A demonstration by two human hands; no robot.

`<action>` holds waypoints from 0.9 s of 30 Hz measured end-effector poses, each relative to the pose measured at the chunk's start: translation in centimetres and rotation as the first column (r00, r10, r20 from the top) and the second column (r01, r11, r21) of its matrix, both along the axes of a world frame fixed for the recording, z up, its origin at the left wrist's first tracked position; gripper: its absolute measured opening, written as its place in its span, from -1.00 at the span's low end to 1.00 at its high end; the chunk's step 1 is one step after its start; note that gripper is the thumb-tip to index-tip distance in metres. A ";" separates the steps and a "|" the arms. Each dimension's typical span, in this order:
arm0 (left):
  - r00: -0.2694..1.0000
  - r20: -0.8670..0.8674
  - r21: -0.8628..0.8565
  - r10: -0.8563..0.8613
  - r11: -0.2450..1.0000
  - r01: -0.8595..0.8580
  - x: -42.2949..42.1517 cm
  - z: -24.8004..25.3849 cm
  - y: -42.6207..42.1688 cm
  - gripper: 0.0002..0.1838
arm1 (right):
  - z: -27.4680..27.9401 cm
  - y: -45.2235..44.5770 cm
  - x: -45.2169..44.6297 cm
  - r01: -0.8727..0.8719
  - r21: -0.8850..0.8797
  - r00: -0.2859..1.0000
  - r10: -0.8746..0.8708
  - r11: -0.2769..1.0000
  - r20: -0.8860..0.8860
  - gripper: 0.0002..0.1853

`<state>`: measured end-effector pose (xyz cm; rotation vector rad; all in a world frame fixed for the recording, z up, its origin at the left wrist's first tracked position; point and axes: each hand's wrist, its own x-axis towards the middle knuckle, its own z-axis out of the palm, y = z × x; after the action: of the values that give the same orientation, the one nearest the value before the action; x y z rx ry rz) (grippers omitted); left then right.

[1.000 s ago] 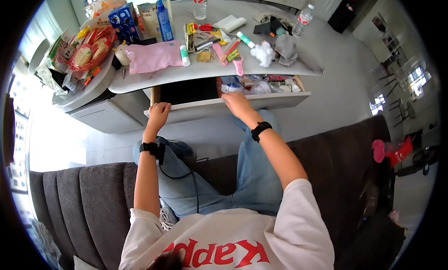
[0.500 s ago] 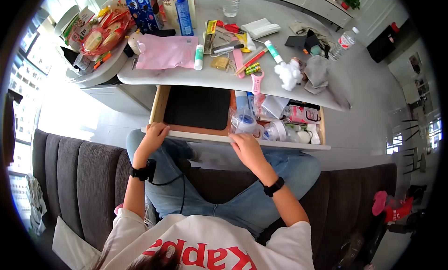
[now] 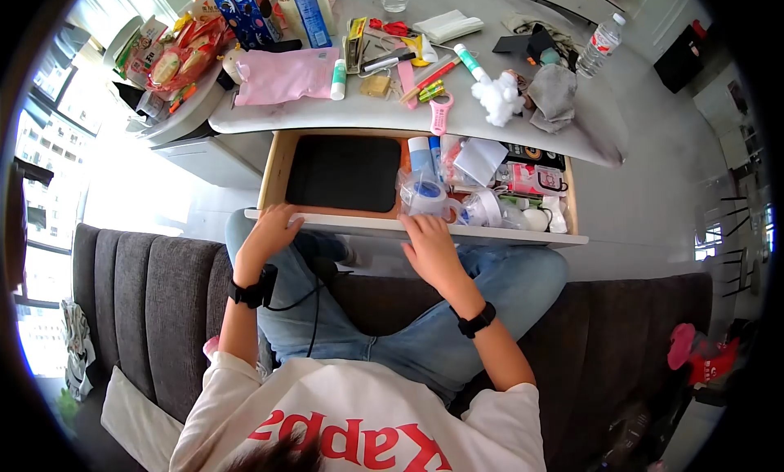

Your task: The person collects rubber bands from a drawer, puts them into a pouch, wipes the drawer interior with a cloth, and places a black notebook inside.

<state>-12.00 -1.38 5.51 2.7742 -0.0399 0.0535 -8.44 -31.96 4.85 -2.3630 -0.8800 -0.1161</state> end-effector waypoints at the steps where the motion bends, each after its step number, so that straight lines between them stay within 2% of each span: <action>1: 1.000 0.013 -0.068 -0.019 0.998 0.019 -0.2 0.5 -0.3 -0.73 | 0.4 -0.2 -0.4 0.001 -0.012 1.000 -0.001 1.000 0.020 -0.60; 4: 0.994 -0.017 -0.245 -0.109 0.964 0.102 -0.3 2.5 -1.7 -0.71 | 3.1 -3.9 -2.8 0.007 0.024 0.995 -0.005 1.000 -0.102 -0.59; 6: 0.979 -0.084 -0.341 -0.188 0.928 0.149 1.2 3.1 -2.9 -0.65 | 4.7 -7.4 -4.9 0.094 0.086 0.973 -0.073 0.992 -0.218 -0.63; 8: 0.903 -0.368 -0.290 -0.221 0.950 0.115 3.7 3.0 -4.1 -0.54 | 5.6 -11.8 -8.0 0.302 -0.021 0.858 -0.281 0.953 -0.430 -0.67; 10: 0.784 -0.569 -0.226 -0.248 0.964 0.141 6.0 2.5 -5.2 -0.44 | 4.5 -16.1 -11.0 0.363 -0.201 0.761 -0.414 0.910 -0.500 -0.74; 12: 0.666 -0.697 -0.169 -0.265 0.964 0.206 8.1 1.4 -6.0 -0.37 | 4.4 -15.7 -12.3 0.418 -0.112 0.816 -0.427 0.901 -0.389 -0.78; 13: 0.651 -0.706 -0.170 -0.278 0.959 0.226 8.9 1.0 -6.2 -0.37 | 4.3 -15.5 -12.4 0.432 -0.069 0.840 -0.429 0.899 -0.332 -0.80; 16: 0.582 -0.749 -0.172 -0.316 0.941 0.290 10.8 -0.7 -6.0 -0.38 | 2.1 -14.9 -12.5 0.719 -0.078 0.651 -0.708 0.691 -0.273 -0.80; 17: 0.770 -0.530 0.022 -0.356 0.902 0.432 9.9 -1.9 -5.5 -0.41 | 0.9 -15.4 -12.8 0.796 -0.181 0.520 -0.805 0.578 -0.285 -0.80; 18: 0.771 -0.510 0.071 -0.382 0.875 0.480 9.9 -2.9 -5.1 -0.46 | -0.1 -16.1 -13.0 0.807 -0.282 0.431 -0.844 0.519 -0.318 -0.78; 20: 0.648 -0.634 -0.208 -0.422 0.900 0.384 10.5 -3.2 -4.7 -0.46 | -1.9 -17.9 -13.0 0.779 -0.478 0.254 -0.901 0.405 -0.351 -0.73; 21: 0.629 -0.664 -0.214 -0.404 0.909 0.358 11.1 -2.1 -4.9 -0.52 | -2.8 -19.4 -13.3 0.761 -0.452 0.167 -0.813 0.466 -0.557 -0.63; 22: 0.607 -0.695 -0.219 -0.384 0.918 0.331 11.6 -1.5 -5.1 -0.59 | -3.5 -20.5 -13.7 0.682 -0.502 0.188 -0.791 0.532 -0.583 -0.60; 24: 0.561 -0.687 -0.314 -0.462 0.885 0.344 11.5 -3.0 -4.4 -0.61 | -3.7 -21.9 -14.5 0.487 -0.581 0.200 -0.731 0.652 -0.652 -0.54; 25: 0.559 -0.683 -0.350 -0.471 0.882 0.316 11.2 -3.5 -4.2 -0.61 | -3.3 -21.9 -14.4 0.500 -0.538 0.180 -0.689 0.678 -0.702 -0.47; 27: 0.534 -0.704 -0.355 -0.468 0.883 0.307 10.8 -3.8 -3.9 -0.58 | -1.5 -22.2 -15.0 0.382 -0.466 -0.076 -0.475 0.798 -0.877 -0.45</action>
<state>-1.20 -5.25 1.69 2.2834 -0.4087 -1.2014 -23.43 -54.18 3.38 -1.9136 0.6526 1.2165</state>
